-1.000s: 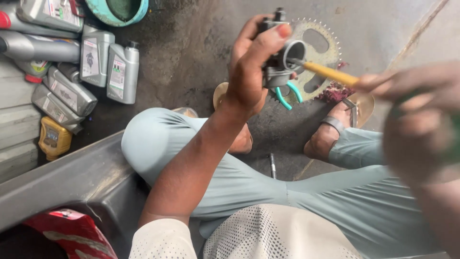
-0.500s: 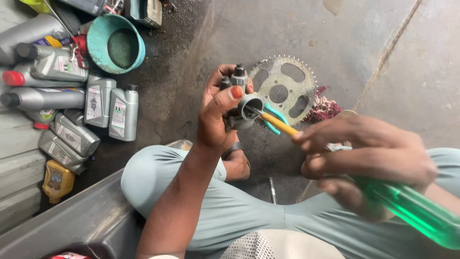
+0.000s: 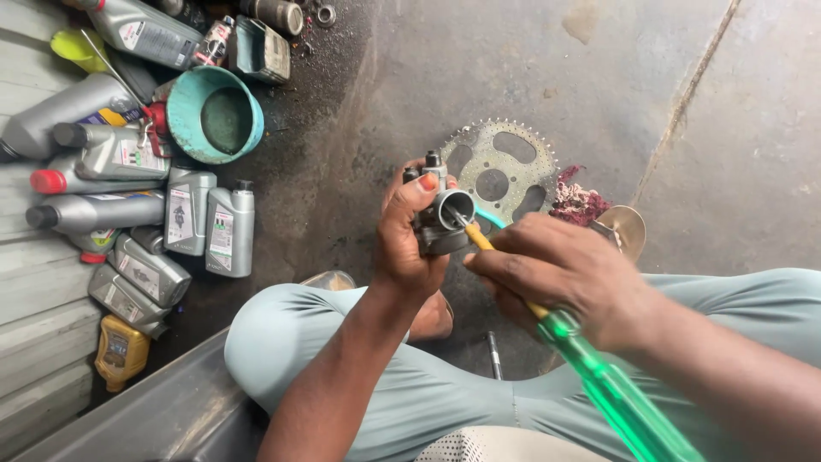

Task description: Repairing or cleaning a motorcycle carburetor using a screwdriver and pliers.

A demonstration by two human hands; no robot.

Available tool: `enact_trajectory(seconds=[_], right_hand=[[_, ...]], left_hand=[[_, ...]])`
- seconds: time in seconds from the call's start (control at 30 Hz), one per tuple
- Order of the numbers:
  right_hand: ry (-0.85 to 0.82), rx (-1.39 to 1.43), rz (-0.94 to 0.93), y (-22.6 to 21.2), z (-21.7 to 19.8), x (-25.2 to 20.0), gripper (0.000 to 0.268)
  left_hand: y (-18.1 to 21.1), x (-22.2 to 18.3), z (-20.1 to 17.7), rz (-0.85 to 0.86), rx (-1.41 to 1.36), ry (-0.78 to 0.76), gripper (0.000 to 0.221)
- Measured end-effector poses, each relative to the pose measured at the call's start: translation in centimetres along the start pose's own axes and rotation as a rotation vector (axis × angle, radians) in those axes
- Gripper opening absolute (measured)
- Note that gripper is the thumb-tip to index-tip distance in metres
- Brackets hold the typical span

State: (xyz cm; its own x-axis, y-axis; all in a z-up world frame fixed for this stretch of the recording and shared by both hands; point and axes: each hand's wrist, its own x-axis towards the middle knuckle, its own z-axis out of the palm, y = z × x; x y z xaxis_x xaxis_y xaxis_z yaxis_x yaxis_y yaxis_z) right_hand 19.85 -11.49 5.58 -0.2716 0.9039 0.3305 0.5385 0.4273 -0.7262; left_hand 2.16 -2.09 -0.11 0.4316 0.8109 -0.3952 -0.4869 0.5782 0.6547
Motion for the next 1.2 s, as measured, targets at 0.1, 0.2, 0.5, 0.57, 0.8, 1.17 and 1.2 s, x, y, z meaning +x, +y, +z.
enact_trajectory(seconds=[0.1,0.2,0.5,0.57,0.8,1.17,1.2], right_hand=[[0.083,-0.099,-0.01,-0.3,1.2,0.6,0.038],[0.103,-0.087,-0.017,0.6,0.7,0.6,0.028],[0.295,0.222,0.082,2.2,-3.3,-2.0,0.013],[0.249,0.112,0.064,1.6,-2.8,-1.6,0.009],[0.022,0.032,0.186,-0.7,-2.7,-0.4,0.025],[-0.097,0.078,0.368,-0.1,-1.5,0.6,0.034],[-0.081,0.055,0.291,0.1,-1.2,0.6,0.035]], left_hand=[[0.1,-0.1,-1.0,0.043,0.029,-0.027,0.033],[0.5,0.5,-1.4,-0.034,0.073,0.011,0.034],[2.4,0.1,-0.5,-0.039,0.064,-0.141,0.048],[2.5,0.1,-0.1,-0.03,0.07,-0.172,0.049],[1.3,0.0,-1.2,0.024,0.28,-0.201,0.044],[0.7,0.2,-1.4,-0.063,0.189,-0.194,0.049],[0.5,0.3,-1.7,-0.08,0.172,-0.193,0.05]])
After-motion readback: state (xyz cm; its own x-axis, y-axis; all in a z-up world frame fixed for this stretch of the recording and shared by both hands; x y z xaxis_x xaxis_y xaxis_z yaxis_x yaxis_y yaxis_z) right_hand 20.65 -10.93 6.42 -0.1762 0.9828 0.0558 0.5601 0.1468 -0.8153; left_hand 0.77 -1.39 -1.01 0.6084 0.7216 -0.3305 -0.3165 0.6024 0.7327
